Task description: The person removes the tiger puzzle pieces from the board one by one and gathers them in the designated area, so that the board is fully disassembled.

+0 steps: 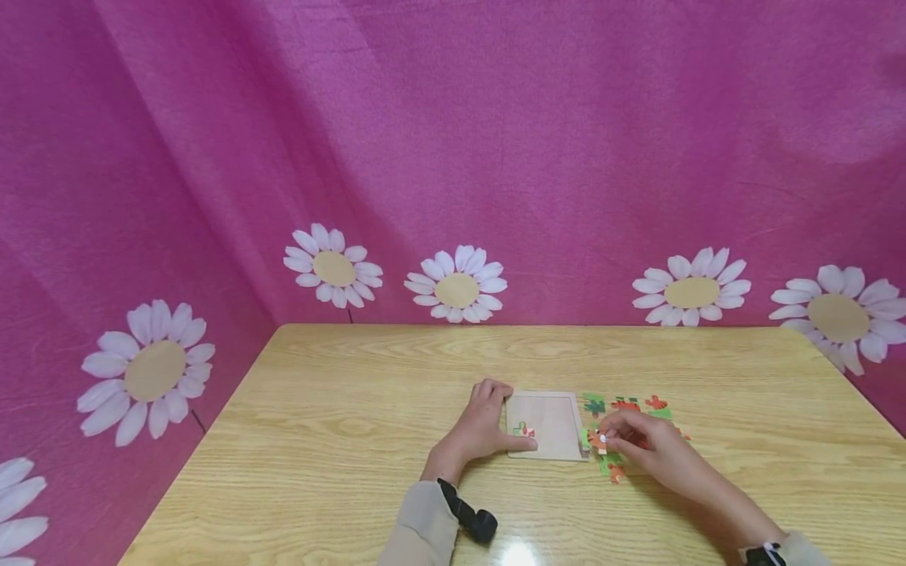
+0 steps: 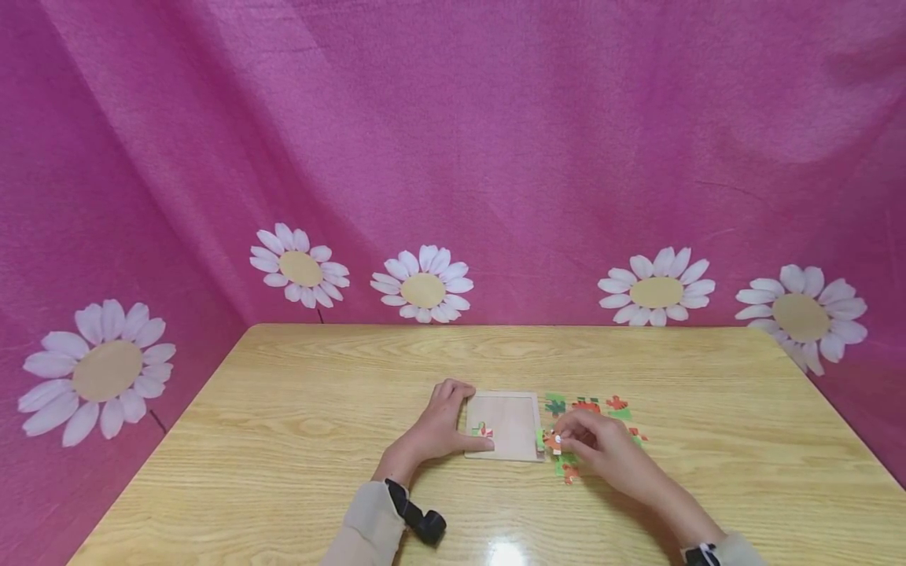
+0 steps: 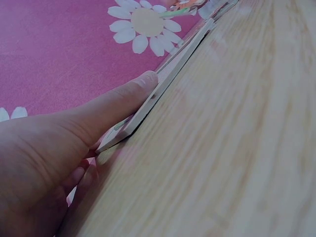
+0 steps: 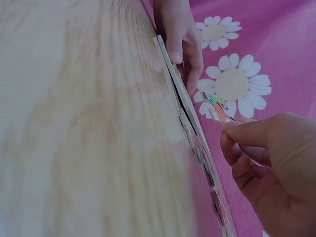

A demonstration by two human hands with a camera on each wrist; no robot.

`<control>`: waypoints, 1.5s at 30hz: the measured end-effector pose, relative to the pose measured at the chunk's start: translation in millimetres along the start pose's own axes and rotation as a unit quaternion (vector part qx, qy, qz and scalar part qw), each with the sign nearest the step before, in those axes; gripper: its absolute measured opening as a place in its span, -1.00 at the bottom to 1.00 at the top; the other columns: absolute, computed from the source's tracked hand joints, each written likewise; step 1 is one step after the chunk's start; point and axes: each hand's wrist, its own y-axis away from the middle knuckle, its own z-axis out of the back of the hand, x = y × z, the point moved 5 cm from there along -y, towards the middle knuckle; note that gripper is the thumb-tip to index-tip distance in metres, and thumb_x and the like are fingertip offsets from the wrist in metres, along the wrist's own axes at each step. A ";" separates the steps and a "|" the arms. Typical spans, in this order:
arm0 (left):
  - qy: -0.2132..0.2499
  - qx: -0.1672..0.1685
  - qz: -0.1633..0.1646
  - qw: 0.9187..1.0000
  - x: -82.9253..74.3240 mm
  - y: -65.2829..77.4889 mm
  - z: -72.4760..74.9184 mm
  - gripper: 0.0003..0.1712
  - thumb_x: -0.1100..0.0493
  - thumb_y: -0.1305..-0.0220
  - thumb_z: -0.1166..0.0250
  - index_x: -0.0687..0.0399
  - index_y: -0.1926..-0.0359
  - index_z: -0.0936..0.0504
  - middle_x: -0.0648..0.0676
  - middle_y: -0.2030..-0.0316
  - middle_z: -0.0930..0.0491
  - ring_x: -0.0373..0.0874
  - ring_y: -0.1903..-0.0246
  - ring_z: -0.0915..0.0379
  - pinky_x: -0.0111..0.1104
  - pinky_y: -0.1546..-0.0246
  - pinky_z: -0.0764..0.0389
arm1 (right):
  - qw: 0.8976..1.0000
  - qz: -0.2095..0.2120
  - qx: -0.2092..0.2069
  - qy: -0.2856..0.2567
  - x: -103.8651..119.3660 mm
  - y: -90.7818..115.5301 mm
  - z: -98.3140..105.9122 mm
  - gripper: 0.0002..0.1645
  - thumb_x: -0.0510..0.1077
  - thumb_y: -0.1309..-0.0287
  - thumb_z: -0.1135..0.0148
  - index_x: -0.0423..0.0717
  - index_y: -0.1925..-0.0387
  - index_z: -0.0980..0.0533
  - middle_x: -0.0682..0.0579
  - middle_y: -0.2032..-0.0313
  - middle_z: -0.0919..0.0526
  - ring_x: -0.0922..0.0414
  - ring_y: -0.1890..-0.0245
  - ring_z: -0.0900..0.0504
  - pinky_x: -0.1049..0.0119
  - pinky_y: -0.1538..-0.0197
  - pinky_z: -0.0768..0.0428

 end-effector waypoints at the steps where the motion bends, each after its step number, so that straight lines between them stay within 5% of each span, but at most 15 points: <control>1: -0.001 -0.001 -0.001 1.000 -0.2 0.1 0.2 0.03 -0.21 0.05 -0.55 0.24 -0.31 -0.34 0.04 -0.16 -0.26 -0.09 -0.20 -0.13 -0.30 -0.25 -0.35 | 1.000 0.004 -0.002 0.000 0.0 1.2 1.5 -0.68 -0.53 -0.04 -0.31 -0.12 0.23 -0.58 0.04 0.35 -0.64 0.31 0.41 -0.56 0.49 0.42 -0.56; 11: 0.002 -0.002 -0.002 1.000 0.2 0.3 0.5 0.04 -0.21 0.05 -0.55 0.25 -0.32 -0.33 0.04 -0.17 -0.26 -0.09 -0.22 -0.12 -0.30 -0.26 -0.34 | 0.999 -0.028 -0.007 0.024 -5.1 16.1 16.0 -0.69 -0.52 -0.06 -0.31 -0.09 0.26 -0.60 0.14 0.38 -0.64 0.35 0.43 -0.51 0.51 0.43 -0.52; 45: 0.010 0.000 -0.010 1.000 0.8 0.8 0.1 0.02 -0.20 0.02 -0.53 0.25 -0.31 -0.32 0.06 -0.18 -0.25 -0.07 -0.22 -0.12 -0.30 -0.25 -0.35 | 0.999 -0.039 0.009 0.014 -16.3 49.2 43.5 -0.68 -0.57 -0.05 -0.27 -0.20 0.20 -0.59 0.16 0.34 -0.64 0.35 0.41 -0.53 0.49 0.46 -0.54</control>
